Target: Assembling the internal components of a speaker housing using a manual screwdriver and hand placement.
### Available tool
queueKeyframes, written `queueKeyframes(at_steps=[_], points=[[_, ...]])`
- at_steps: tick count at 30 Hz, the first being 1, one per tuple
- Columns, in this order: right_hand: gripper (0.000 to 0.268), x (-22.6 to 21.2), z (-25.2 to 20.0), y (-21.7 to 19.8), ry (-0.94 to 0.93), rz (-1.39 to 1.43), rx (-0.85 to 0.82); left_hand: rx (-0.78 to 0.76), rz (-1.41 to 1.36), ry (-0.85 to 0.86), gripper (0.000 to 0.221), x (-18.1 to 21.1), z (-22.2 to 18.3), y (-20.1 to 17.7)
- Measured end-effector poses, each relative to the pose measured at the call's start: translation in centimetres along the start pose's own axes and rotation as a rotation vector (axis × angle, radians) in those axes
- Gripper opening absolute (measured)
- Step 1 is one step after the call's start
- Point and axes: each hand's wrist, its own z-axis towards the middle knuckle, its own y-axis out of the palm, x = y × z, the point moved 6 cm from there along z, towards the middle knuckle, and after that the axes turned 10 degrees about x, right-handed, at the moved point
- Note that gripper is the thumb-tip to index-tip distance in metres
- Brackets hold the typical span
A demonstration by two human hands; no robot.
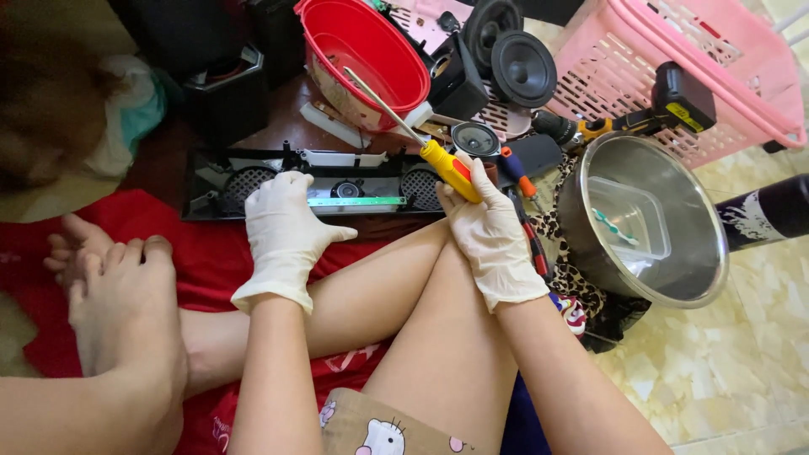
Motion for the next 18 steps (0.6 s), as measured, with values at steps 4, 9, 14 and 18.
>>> queueKeyframes(at_steps=[4, 9, 14, 18], points=[[0.041, 0.1, 0.6, -0.1, -0.008, -0.008, 0.002, 0.019, 0.047, 0.043, 0.082, -1.6, 0.9, 1.8], [0.045, 0.1, 2.5, -1.1, -0.048, -0.041, -0.07, 0.046, 0.063, 0.07, 0.04, -2.3, 1.0, 1.6], [0.044, 0.3, 1.0, -0.1, -0.031, -0.004, -0.026, 0.087, -0.061, 0.096, 0.039, -3.2, 0.8, 0.9], [0.044, 0.2, 1.8, -0.3, -0.037, -0.052, -0.062, 0.048, -0.018, 0.087, 0.04, -2.7, 0.9, -0.1]])
